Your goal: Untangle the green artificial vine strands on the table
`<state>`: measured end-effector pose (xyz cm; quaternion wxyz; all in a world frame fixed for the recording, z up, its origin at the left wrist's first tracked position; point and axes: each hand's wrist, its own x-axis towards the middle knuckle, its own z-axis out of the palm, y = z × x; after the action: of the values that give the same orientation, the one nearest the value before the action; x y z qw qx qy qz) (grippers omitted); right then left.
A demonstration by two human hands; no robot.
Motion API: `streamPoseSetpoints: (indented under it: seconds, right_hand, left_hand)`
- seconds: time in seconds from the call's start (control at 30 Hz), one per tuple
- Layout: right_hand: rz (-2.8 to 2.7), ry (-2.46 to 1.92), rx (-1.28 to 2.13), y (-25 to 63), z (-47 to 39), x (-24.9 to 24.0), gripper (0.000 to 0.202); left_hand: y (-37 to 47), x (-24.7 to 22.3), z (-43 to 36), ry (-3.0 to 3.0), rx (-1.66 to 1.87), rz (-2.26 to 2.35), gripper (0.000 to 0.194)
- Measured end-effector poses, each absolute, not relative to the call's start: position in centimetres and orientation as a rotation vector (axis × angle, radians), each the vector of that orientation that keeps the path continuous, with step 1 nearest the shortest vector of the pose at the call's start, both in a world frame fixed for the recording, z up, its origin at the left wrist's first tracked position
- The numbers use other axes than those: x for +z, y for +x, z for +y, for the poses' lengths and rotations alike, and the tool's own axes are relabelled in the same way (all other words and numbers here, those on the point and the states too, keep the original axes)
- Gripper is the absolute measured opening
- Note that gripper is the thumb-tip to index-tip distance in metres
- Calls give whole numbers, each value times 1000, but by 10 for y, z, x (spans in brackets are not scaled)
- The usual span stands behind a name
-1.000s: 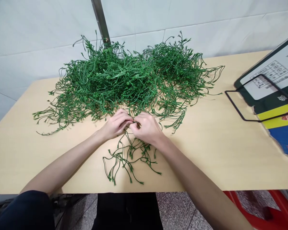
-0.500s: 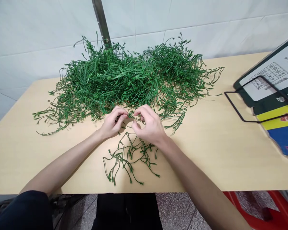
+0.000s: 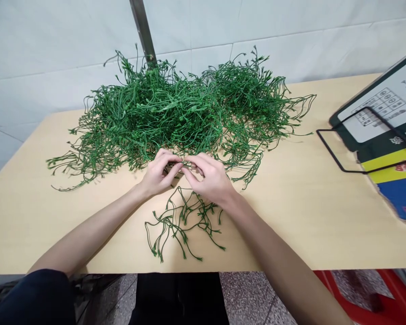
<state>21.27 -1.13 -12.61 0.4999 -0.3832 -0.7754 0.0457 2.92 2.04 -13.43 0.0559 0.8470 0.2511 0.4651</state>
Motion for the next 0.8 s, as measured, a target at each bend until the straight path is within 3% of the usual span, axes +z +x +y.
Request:
streamPoseSetpoints:
  seconds: [0.33, 0.8]
  right_hand:
    - [-1912, -987, -69, 210, -13, -127, 11]
    - [-2016, -1046, 135, 210, -13, -130, 20]
  left_hand:
    - [28, -137, 21, 2770, 1394, 601, 11]
    - [28, -137, 21, 2768, 1233, 558, 9]
